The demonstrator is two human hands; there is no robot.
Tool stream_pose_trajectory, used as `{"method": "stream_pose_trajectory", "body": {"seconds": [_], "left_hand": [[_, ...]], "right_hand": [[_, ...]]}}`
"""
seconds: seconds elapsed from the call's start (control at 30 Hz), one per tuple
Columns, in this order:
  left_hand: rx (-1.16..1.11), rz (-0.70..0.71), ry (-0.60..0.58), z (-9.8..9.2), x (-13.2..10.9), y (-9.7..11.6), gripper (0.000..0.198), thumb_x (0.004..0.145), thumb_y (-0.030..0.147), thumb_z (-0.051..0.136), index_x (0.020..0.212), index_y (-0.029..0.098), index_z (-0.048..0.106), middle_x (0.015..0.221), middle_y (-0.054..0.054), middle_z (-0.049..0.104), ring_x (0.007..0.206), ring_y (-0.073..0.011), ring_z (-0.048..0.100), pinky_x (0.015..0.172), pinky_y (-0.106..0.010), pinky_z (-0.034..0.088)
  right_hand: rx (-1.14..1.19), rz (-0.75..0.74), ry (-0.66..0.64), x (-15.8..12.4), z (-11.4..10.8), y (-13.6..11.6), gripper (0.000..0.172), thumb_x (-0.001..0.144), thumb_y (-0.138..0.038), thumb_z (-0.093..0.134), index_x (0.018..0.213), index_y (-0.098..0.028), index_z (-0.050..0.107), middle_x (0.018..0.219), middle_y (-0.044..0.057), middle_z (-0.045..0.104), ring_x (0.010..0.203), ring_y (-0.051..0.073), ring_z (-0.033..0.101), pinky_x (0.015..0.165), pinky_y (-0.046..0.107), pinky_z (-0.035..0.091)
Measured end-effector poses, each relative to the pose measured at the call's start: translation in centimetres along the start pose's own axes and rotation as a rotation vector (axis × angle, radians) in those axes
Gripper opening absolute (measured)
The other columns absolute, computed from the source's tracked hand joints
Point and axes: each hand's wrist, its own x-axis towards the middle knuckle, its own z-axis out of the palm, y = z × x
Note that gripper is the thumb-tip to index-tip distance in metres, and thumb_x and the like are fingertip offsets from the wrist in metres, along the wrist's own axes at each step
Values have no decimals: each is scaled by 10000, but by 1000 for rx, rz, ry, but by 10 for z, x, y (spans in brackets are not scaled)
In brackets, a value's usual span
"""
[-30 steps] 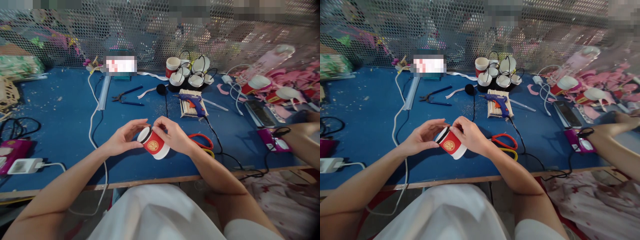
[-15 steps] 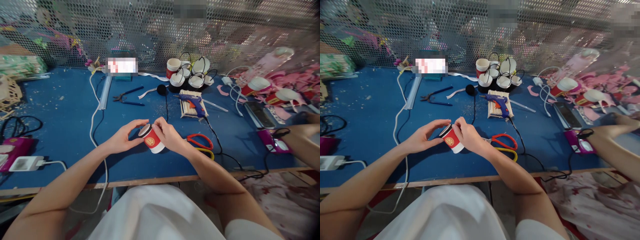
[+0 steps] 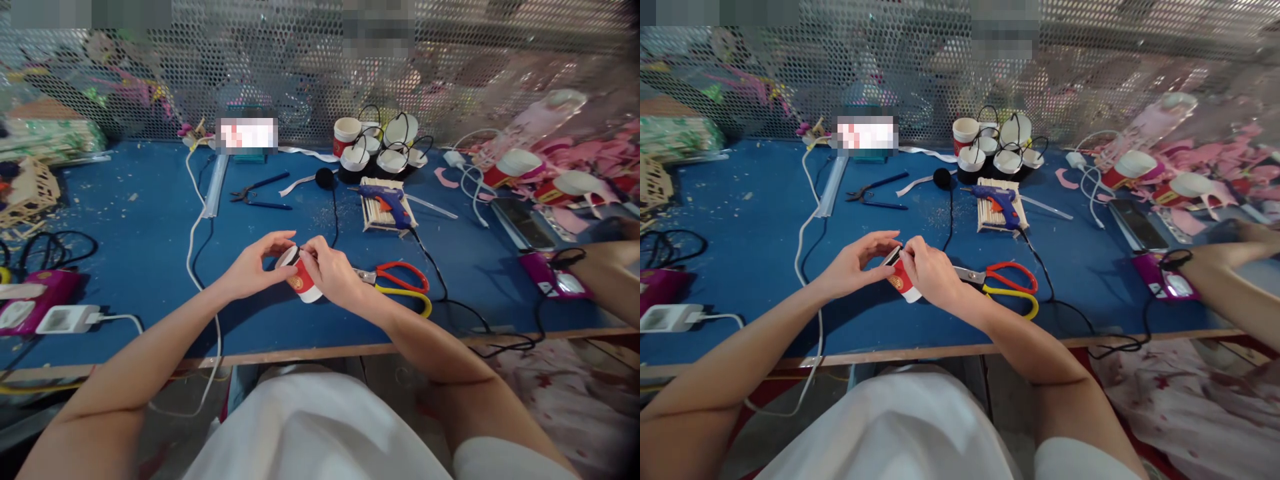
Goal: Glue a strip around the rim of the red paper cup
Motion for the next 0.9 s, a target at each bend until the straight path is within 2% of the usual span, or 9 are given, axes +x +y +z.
{"method": "stream_pose_trajectory", "body": {"seconds": [0.43,0.67,0.8,0.9], "left_hand": [[35,54,-27,-4,-3,2,525,776,278,645,1269,200,483,1141,-102,635,1069,-234,605,994,-452,436],[-12,116,-43,-1,-4,-2,521,777,258,664,1264,193,491,1146,-103,624,1087,-233,587,995,-436,437],[-47,150,-47,1,-5,-3,523,773,248,674,1262,205,495,1169,-102,612,1120,-235,571,999,-428,437],[-29,176,1,1,-4,-5,519,771,258,675,1258,212,501,1166,-100,614,1115,-232,578,1006,-426,433]], "right_hand": [[-92,-61,34,-3,2,-4,81,918,-242,348,853,-208,382,780,65,614,657,162,573,589,279,397],[-87,-249,158,3,-5,-1,129,914,-233,406,794,-200,435,885,107,611,851,195,574,756,336,448],[-63,-243,204,5,-12,-3,148,908,-245,437,777,-190,478,824,81,606,781,172,555,712,306,434],[-16,-189,153,3,-20,-7,174,891,-278,487,750,-183,524,740,33,611,691,136,542,647,262,401]]}}
